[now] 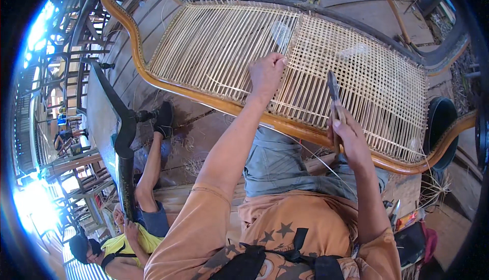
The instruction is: The person is weaving and assembling a rattan chair seat by securing cane strips to the frame using various tools.
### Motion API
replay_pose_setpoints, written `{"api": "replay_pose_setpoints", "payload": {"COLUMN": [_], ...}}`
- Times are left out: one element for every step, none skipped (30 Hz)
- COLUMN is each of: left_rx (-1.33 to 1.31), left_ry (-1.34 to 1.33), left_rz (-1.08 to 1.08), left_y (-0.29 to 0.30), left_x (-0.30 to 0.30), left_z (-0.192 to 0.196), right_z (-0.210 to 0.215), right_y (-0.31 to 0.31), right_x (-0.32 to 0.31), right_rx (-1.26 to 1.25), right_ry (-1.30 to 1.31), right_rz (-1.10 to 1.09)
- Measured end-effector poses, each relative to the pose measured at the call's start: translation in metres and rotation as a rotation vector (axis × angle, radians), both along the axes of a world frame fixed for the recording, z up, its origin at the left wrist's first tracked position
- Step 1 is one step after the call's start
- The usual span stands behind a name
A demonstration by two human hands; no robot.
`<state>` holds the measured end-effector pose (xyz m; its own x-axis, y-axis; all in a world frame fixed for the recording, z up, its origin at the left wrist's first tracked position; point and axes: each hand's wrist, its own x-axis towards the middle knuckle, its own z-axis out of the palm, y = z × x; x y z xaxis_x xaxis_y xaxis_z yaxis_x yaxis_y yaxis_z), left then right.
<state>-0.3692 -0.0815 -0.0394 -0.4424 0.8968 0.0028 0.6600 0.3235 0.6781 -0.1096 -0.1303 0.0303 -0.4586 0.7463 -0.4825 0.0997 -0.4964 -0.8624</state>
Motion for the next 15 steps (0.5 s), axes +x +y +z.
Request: {"api": "replay_pose_setpoints", "payload": {"left_rx": [-0.01,-0.012,0.026,0.066,0.052,0.052,0.092,0.131,0.134,0.147,0.159,0.162,0.161,0.16,0.155], "left_ry": [0.086,0.079,0.127,0.178,0.184,0.18,0.172,0.164,0.163,0.169,0.174,0.171,0.201,0.23,0.224], "left_rz": [-0.024,-0.018,-0.059,-0.1,-0.106,-0.098,-0.127,-0.156,-0.148,-0.159,-0.169,-0.161,-0.165,-0.169,-0.178], "left_y": [-0.001,-0.002,-0.001,0.0,0.0,0.0,0.0,0.0,-0.001,-0.001,-0.002,-0.002,-0.002,-0.002,-0.003], "left_x": [0.0,-0.002,-0.004,-0.006,-0.007,-0.008,-0.008,-0.009,-0.009,-0.008,-0.007,-0.006,-0.007,-0.007,-0.008], "left_z": [0.0,-0.002,-0.004,-0.005,-0.006,-0.007,-0.008,-0.008,-0.008,-0.005,-0.003,-0.004,-0.006,-0.008,-0.012], "right_z": [0.014,0.013,0.012,0.012,0.007,0.001,-0.005,-0.007,-0.007,-0.01,-0.014,-0.018,-0.02,-0.023,-0.026], "right_y": [0.007,0.011,0.016,0.021,0.024,0.027,0.029,0.034,0.041,0.046,0.05,0.053,0.059,0.062,0.064], "right_x": [-0.004,-0.007,-0.009,-0.012,-0.015,-0.019,-0.023,-0.028,-0.032,-0.036,-0.04,-0.044,-0.049,-0.054,-0.059], "right_rx": [-0.081,-0.083,-0.046,-0.007,0.08,0.081,0.267,0.454,0.549,0.553,0.64,0.727,0.727,0.736,0.731], "right_ry": [-0.004,-0.012,-0.017,-0.019,-0.066,-0.069,-0.18,-0.29,-0.389,-0.391,-0.498,-0.604,-0.647,-0.646,-0.681], "right_rz": [0.03,0.036,0.06,0.085,0.069,0.077,0.113,0.15,0.203,0.21,0.247,0.284,0.349,0.36,0.38]}}
